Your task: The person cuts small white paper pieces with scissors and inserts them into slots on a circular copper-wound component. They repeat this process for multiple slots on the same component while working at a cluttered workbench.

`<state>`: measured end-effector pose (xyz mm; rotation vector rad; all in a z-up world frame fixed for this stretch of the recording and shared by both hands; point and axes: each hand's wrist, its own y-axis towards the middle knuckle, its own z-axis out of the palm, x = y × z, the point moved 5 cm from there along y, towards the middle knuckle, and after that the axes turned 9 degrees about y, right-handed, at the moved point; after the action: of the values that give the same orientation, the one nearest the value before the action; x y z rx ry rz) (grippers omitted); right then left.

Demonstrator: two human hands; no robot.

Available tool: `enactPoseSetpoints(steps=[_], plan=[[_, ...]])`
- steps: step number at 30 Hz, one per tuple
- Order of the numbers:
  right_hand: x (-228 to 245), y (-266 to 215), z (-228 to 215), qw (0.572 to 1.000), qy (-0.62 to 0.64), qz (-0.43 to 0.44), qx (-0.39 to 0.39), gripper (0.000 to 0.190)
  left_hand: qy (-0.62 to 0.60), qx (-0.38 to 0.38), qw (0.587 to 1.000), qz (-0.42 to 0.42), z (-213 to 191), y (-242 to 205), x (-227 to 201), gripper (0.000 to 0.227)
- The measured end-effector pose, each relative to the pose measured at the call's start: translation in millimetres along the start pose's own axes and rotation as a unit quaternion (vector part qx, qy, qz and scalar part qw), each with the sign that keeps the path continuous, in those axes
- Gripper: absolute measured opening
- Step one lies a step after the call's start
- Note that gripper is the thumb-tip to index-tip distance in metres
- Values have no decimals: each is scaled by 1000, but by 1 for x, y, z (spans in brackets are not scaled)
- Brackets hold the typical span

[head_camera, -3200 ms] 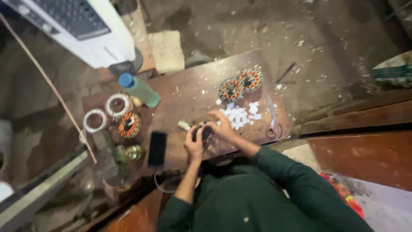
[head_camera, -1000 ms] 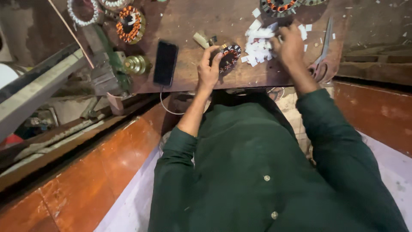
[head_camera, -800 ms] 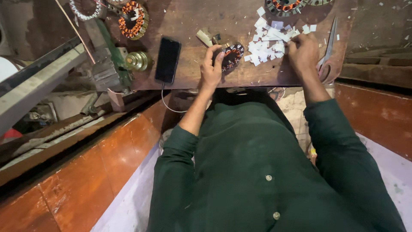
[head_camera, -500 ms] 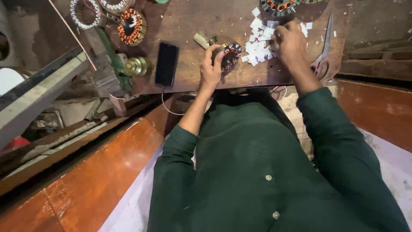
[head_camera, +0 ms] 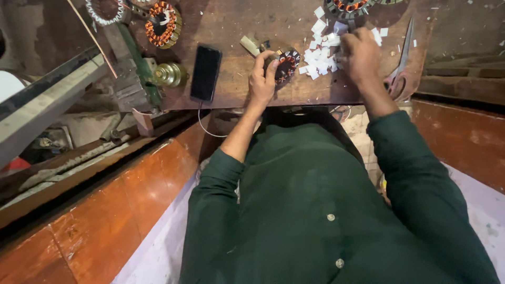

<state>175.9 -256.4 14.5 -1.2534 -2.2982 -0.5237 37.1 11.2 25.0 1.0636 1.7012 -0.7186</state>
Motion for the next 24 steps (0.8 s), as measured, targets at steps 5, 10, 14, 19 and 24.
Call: enactPoseSetpoints(steps=[5, 10, 14, 19, 24], plan=[[1, 19, 13, 999, -33, 24, 6, 38, -2, 0, 1000, 7, 1, 3, -3, 27], [-22, 16, 15, 992, 72, 102, -12, 17, 4, 17, 1000, -26, 2, 2, -1, 28], [-20, 6, 10, 891, 373, 257, 4, 14, -18, 0, 1000, 17, -4, 5, -18, 43], [37, -16, 3, 751, 552, 360, 43, 12, 97, -28, 982, 158, 5, -2, -54, 42], [97, -12, -2, 730, 598, 320, 89, 16, 112, -3, 981, 158, 15, 5, -62, 20]])
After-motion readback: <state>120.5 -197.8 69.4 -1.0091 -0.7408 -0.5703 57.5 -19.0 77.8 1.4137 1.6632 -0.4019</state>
